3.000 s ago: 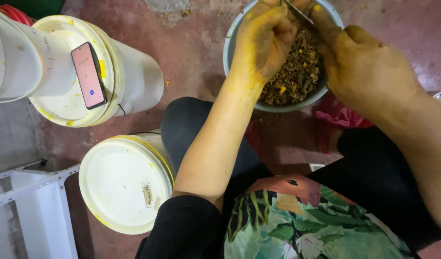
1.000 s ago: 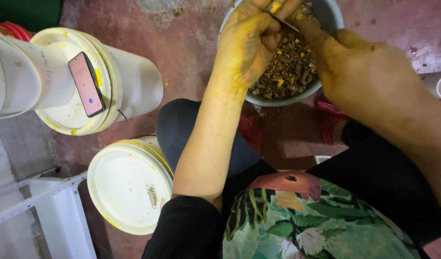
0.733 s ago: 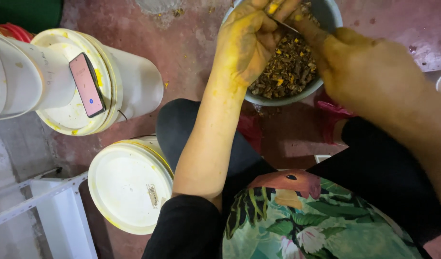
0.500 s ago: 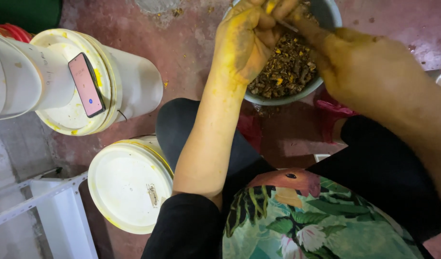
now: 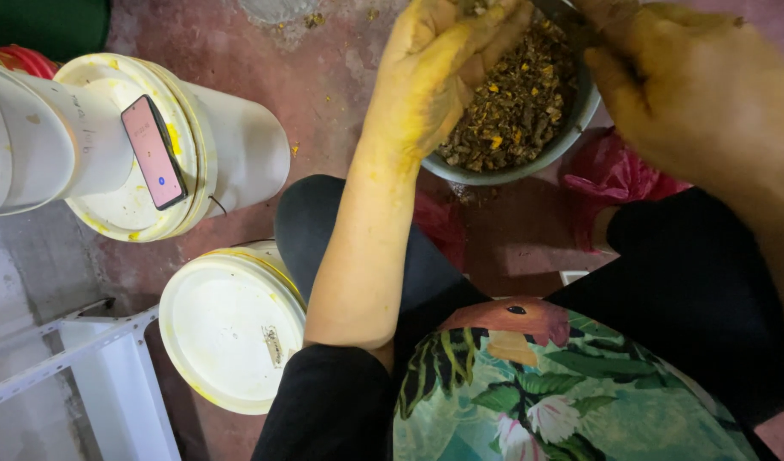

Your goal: Scraping and cutting roots into a bowl using a knife

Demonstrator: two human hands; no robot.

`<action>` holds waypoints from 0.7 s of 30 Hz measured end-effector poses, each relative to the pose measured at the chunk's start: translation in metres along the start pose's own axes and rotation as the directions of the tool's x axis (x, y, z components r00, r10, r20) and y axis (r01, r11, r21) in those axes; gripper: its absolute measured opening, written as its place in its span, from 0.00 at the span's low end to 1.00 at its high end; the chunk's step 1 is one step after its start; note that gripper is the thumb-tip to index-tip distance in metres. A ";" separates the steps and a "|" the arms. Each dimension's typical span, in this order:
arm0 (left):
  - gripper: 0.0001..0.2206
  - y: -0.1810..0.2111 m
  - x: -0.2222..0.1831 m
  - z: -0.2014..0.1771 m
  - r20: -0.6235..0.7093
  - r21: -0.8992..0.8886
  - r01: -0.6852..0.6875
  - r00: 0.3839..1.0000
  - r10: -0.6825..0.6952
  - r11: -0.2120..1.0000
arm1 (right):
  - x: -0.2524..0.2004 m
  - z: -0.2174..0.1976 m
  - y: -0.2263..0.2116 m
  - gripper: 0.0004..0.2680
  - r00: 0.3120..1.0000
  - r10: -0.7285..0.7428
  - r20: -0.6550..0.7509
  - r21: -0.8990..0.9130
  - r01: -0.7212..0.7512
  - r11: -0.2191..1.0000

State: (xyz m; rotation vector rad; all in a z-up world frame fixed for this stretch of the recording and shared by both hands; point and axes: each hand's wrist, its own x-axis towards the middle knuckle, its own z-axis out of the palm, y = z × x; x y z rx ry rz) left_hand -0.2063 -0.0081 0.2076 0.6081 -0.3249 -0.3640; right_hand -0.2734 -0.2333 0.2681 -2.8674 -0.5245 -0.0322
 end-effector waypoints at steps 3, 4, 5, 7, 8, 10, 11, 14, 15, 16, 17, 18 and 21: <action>0.10 0.002 0.001 -0.001 0.061 0.053 -0.070 0.996 0.067 0.996 | -0.003 -0.001 0.002 0.17 0.999 -0.029 -0.046 -0.044 0.027 0.999; 0.09 0.001 0.001 0.002 -0.003 0.199 -0.094 0.995 0.097 0.976 | -0.005 0.002 0.005 0.17 0.998 -0.031 -0.061 -0.117 0.024 0.993; 0.09 0.001 0.002 0.005 -0.061 0.339 -0.109 0.989 0.138 0.934 | -0.007 0.006 0.007 0.18 0.996 -0.035 -0.077 -0.190 0.020 0.982; 0.08 0.000 0.003 0.003 -0.068 0.355 -0.093 0.990 0.125 0.930 | -0.006 0.003 0.000 0.17 0.998 -0.038 -0.057 -0.151 0.029 0.988; 0.07 0.000 0.003 0.003 -0.074 0.371 -0.078 0.991 0.113 0.925 | -0.005 0.002 -0.003 0.17 0.998 -0.042 -0.038 -0.111 0.038 0.993; 0.05 0.001 0.002 -0.005 -0.103 0.364 -0.034 0.992 0.077 0.931 | -0.001 -0.009 -0.011 0.20 0.998 -0.055 0.013 -0.112 0.056 0.992; 0.05 0.001 0.003 -0.008 -0.130 0.355 0.007 0.991 0.042 0.935 | 0.001 -0.015 -0.014 0.24 0.996 -0.068 0.064 -0.113 0.075 0.991; 0.08 0.011 0.001 0.012 0.063 0.073 -0.036 0.998 0.031 0.997 | -0.004 -0.006 -0.006 0.17 0.999 0.044 0.032 -0.029 -0.043 0.999; 0.08 0.008 0.001 0.005 0.060 0.072 -0.032 0.998 0.028 0.997 | -0.003 -0.004 -0.007 0.17 0.998 0.046 0.036 -0.027 -0.045 0.999; 0.09 0.005 0.001 -0.001 0.053 0.045 -0.021 0.998 0.018 0.999 | -0.002 -0.003 -0.008 0.15 1.000 0.017 0.021 0.006 -0.017 1.000; 0.10 0.003 0.001 -0.007 0.045 0.018 -0.009 0.999 0.008 1.000 | -0.001 -0.002 -0.009 0.13 1.000 -0.012 0.006 0.039 0.012 0.999; 0.10 0.006 0.002 -0.004 0.049 0.021 -0.011 0.999 0.010 1.000 | 0.000 -0.004 -0.010 0.13 1.000 -0.013 0.001 0.038 0.013 0.999; 0.08 0.012 0.007 0.002 0.028 -0.011 0.054 0.998 -0.054 0.998 | 0.006 -0.010 -0.010 0.22 0.998 -0.058 0.010 0.161 0.056 0.985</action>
